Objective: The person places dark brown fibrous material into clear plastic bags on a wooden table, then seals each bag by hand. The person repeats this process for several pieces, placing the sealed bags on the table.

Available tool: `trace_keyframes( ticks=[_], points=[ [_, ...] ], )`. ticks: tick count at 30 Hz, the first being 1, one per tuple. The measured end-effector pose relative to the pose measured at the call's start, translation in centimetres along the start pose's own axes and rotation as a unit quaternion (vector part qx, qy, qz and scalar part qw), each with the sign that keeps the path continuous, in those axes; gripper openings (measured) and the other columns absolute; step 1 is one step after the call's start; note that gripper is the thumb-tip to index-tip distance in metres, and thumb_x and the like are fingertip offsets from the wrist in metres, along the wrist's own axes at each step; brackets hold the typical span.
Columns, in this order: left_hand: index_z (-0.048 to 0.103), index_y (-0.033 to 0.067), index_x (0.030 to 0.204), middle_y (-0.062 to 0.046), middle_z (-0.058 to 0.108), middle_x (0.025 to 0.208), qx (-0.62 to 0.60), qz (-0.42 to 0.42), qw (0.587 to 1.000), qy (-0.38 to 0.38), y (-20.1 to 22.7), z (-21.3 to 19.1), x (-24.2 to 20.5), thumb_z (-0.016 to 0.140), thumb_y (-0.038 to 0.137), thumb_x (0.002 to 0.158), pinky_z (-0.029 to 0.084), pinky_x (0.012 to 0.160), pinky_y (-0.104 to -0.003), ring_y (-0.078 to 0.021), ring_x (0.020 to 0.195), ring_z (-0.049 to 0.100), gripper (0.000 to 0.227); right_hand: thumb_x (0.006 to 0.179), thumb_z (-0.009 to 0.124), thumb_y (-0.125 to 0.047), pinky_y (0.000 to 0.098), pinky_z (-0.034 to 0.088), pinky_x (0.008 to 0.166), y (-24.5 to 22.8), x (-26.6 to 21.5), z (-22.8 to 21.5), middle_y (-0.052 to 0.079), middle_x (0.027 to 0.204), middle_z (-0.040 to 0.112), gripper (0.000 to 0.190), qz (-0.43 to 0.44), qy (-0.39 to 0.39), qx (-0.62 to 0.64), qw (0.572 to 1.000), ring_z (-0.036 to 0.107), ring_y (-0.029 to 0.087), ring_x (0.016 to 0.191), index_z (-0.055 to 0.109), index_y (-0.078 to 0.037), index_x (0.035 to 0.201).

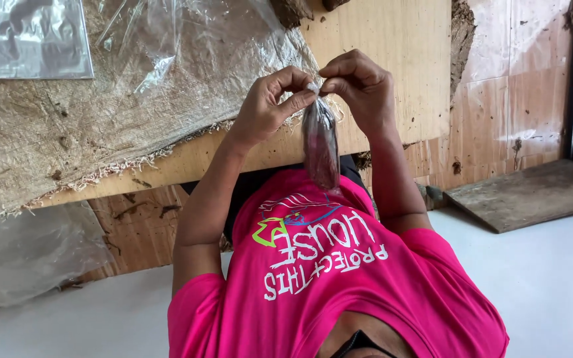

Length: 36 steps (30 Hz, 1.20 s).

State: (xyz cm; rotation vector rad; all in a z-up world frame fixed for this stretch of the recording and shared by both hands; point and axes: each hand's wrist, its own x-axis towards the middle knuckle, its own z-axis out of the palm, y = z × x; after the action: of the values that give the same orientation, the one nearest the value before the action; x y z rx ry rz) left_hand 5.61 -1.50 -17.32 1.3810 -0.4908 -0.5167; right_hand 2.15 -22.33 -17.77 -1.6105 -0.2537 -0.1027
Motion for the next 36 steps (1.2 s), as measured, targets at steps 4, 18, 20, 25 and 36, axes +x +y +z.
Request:
trace_keyframes(
  ticks=[4,18,20,25,36],
  points=[
    [0.056,0.0114,0.104,0.000,0.053,0.095,0.028,0.040,0.999,0.000,-0.2,-0.3,-0.3,0.062,0.010,0.104,0.045,0.085,-0.027,-0.0128,0.091,0.049,0.006,0.097,0.078,-0.001,0.0256,0.061,0.090,0.7,-0.5,0.1,0.012,0.109,0.066,0.014,0.029,-0.029,-0.050,0.998,0.068,0.020,0.103,0.074,0.000,0.110],
    [0.062,0.0074,0.098,-0.002,0.063,0.090,0.108,0.055,0.992,0.040,0.1,-0.1,-1.1,0.065,0.003,0.100,0.050,0.080,-0.027,-0.0124,0.084,0.058,0.006,0.086,0.057,-0.003,0.0267,0.044,0.072,1.4,-0.5,2.8,0.007,0.095,0.051,0.006,-0.005,-0.029,-0.029,0.999,0.052,0.017,0.085,0.053,-0.007,0.089],
    [0.061,0.0060,0.101,-0.005,0.063,0.093,0.105,0.066,0.989,0.079,-1.1,0.6,-1.2,0.062,0.000,0.099,0.052,0.081,-0.028,-0.0157,0.087,0.059,0.007,0.083,0.056,0.002,0.0288,0.042,0.067,1.9,-0.4,3.6,0.009,0.091,0.051,0.009,-0.061,-0.002,-0.083,0.995,0.051,0.019,0.081,0.051,-0.004,0.087],
    [0.055,0.0069,0.104,-0.006,0.061,0.094,0.085,0.085,0.975,0.186,-3.3,2.2,-1.5,0.055,-0.001,0.101,0.055,0.075,-0.028,-0.0151,0.082,0.059,0.009,0.081,0.058,0.011,0.0311,0.046,0.060,2.6,-1.0,5.0,0.014,0.091,0.051,0.013,-0.169,0.059,-0.208,0.962,0.049,0.021,0.073,0.053,0.002,0.089],
    [0.056,0.0117,0.101,-0.002,0.060,0.093,-0.056,0.059,0.987,0.136,-3.5,0.5,-2.5,0.067,0.002,0.100,0.055,0.074,-0.023,-0.0108,0.081,0.059,0.015,0.101,0.073,0.007,0.0307,0.064,0.073,0.4,-0.3,2.2,0.018,0.098,0.065,0.013,-0.090,-0.082,-0.115,0.986,0.072,0.025,0.079,0.070,0.005,0.113]
  ],
)
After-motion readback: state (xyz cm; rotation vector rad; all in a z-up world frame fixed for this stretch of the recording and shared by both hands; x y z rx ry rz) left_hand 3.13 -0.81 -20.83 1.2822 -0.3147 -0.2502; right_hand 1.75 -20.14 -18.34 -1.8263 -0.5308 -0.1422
